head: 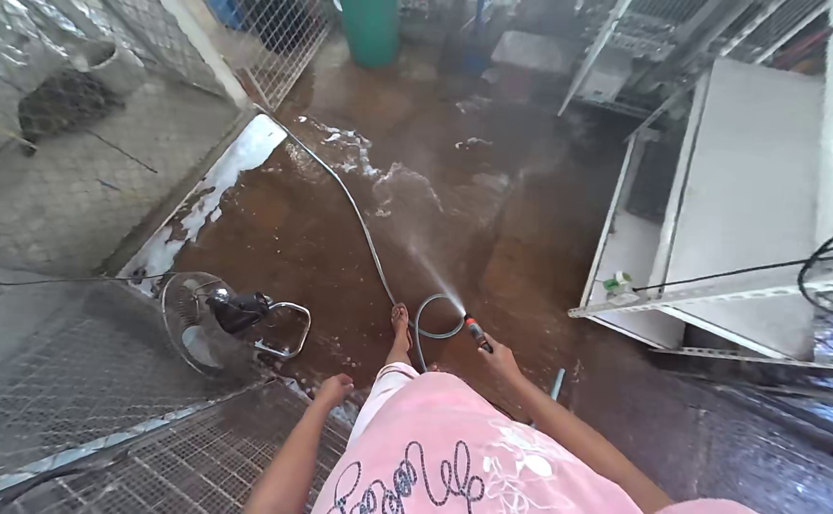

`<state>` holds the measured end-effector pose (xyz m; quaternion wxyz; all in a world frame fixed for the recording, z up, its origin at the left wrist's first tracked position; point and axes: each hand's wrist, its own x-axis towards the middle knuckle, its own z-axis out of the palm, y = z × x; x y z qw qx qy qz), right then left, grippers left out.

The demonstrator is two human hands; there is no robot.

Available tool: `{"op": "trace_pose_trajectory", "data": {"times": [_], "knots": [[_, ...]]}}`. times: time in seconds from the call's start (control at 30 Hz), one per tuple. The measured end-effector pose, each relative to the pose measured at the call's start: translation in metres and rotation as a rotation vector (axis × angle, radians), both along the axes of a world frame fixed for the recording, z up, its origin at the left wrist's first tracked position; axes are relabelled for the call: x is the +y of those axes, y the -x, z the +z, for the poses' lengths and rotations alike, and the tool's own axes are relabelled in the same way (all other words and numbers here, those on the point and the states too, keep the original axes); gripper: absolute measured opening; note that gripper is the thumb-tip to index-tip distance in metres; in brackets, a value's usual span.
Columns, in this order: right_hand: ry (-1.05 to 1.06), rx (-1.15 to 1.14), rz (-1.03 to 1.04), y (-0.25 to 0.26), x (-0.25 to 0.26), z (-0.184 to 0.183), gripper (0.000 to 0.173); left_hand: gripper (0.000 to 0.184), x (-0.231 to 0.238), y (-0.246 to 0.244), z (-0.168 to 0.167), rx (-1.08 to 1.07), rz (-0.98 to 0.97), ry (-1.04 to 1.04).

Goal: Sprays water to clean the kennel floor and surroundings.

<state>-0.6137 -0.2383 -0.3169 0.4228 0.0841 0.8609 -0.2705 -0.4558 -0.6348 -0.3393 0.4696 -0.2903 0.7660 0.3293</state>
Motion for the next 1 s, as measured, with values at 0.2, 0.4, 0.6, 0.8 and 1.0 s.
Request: {"op": "trace_pose_trajectory", "data": {"times": [0.2, 0.4, 0.6, 0.8, 1.0], "knots": [[0.108, 0.083, -0.008, 0.029, -0.018, 0.004, 0.057, 0.036, 0.007, -0.002, 0.002, -0.028, -0.004, -0.002], [0.143, 0.121, -0.012, 0.039, -0.029, 0.003, 0.057, 0.036, 0.011, 0.005, 0.008, 0.001, -0.003, -0.001], [-0.049, -0.050, 0.094, 0.003, -0.014, -0.002, 0.054, 0.037, 0.014, -0.005, 0.005, 0.003, 0.039, -0.018], [-0.030, -0.174, 0.287, -0.040, 0.004, -0.018, 0.045, 0.036, 0.012, -0.024, -0.005, -0.031, 0.030, -0.012], [-0.041, -0.067, 0.114, -0.027, -0.014, -0.009, 0.058, 0.037, 0.007, -0.025, -0.004, -0.028, 0.023, -0.006]]}}
